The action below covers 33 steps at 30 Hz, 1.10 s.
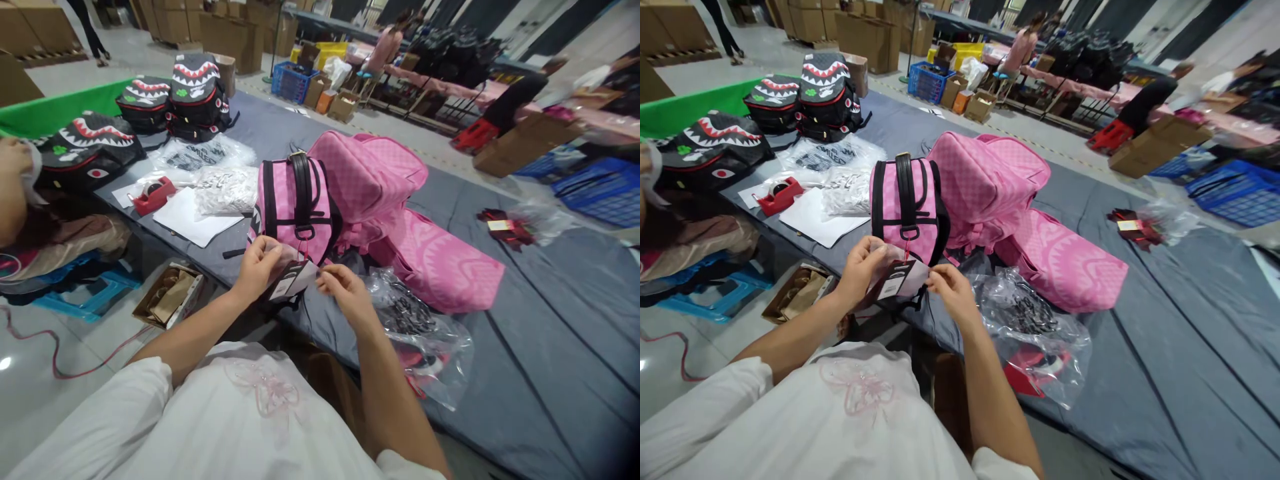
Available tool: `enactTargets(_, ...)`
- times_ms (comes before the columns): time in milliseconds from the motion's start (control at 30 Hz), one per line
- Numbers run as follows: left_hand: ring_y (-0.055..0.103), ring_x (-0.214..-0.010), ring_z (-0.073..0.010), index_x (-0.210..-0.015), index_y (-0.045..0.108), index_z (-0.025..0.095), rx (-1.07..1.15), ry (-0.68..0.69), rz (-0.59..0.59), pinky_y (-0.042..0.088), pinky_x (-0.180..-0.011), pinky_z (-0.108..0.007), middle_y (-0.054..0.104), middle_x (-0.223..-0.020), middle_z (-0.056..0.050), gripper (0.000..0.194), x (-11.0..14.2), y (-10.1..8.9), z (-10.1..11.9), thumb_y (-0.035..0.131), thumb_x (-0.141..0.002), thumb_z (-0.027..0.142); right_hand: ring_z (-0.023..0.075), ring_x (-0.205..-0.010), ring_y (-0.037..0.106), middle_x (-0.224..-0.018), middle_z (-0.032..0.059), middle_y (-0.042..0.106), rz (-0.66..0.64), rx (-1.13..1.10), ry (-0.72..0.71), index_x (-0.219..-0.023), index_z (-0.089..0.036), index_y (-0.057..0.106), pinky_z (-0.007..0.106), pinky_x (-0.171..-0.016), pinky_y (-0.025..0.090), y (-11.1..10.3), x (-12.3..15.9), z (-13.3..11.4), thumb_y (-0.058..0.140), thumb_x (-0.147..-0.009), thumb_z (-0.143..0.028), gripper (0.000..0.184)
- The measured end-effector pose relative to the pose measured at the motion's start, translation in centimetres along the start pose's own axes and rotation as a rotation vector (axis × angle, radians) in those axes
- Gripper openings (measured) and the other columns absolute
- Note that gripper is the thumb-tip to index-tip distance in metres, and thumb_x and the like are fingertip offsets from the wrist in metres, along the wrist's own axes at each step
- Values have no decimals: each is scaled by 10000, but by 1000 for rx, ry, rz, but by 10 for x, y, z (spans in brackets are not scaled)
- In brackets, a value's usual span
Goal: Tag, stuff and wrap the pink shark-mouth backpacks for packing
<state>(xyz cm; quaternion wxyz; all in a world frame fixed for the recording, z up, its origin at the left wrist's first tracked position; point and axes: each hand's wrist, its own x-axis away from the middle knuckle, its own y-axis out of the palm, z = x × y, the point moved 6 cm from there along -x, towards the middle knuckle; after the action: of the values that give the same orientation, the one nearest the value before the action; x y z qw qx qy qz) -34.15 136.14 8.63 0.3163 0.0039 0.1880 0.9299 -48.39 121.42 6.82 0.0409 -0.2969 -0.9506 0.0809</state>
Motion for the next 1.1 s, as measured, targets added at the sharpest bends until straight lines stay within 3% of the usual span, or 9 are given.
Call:
enactTargets(133,422,-553,-81,-832,547,196,-104,43,44,328,-530,-213,469,-654,57,264,2,-3,0,673,-818,427,202,-823,664,-934,65,713,238,132,-88,-1065,-197,602,358,-743,550,2,2,35,695,-762,-398,375)
enactTargets(200,384,-530,-77,-837,549,197,-146,66,56,310,-513,-212,441,-638,63,239,3,-2,1,653,-838,412,222,-902,654,-1031,91,696,353,322,-207,-1208,-184,563,415,-845,535,6,5,35,664,-784,-337,462)
enactTargets(300,410,-534,-79,-856,558,200,-215,90,67,334,-525,-209,473,-648,59,197,4,-2,1,620,-875,386,223,-875,642,-983,98,686,524,481,-361,-1158,-166,594,422,-858,526,9,10,23,568,-866,-307,326)
enactTargets(467,624,-777,-138,-935,635,183,-243,131,14,486,-722,-239,668,-841,-13,168,4,1,3,617,-889,344,213,-877,630,-970,93,663,504,504,-462,-1111,-174,632,393,-843,516,18,17,-3,506,-956,-333,256)
enactTargets(567,670,-829,-168,-1019,679,166,-154,38,-90,523,-778,-271,722,-911,-45,257,2,9,-3,647,-865,370,246,-961,588,-1016,105,610,547,673,-509,-1121,-183,666,435,-887,478,23,23,-25,556,-939,-388,295)
enactTargets(700,677,-844,-168,-941,723,149,-40,-77,-197,526,-805,-264,744,-911,-51,284,-1,16,-12,723,-790,390,261,-1025,564,-1073,101,596,554,764,-497,-1089,-207,671,454,-935,432,25,21,-48,637,-893,-414,287)
enactTargets(900,684,-835,-187,-907,759,155,-47,-105,-211,521,-806,-282,760,-874,-57,340,-10,14,-8,764,-740,451,215,-945,599,-942,40,644,390,264,-419,-786,-224,603,400,-902,459,14,19,-70,676,-823,-340,141)
enactTargets(1000,684,-798,-190,-835,765,153,14,-216,-307,525,-778,-285,757,-823,-55,357,-12,25,-8,820,-664,461,169,-711,598,-763,-9,624,171,-229,-114,-792,-231,582,314,-687,499,18,16,-69,748,-766,-419,252)
enactTargets(1100,671,-710,-168,-854,762,145,154,-305,-262,520,-700,-265,744,-775,-47,413,-15,30,-9,857,-616,469,147,-592,572,-674,-27,606,-24,-488,129,-775,-220,569,274,-564,483,34,17,-66,829,-683,-483,382)
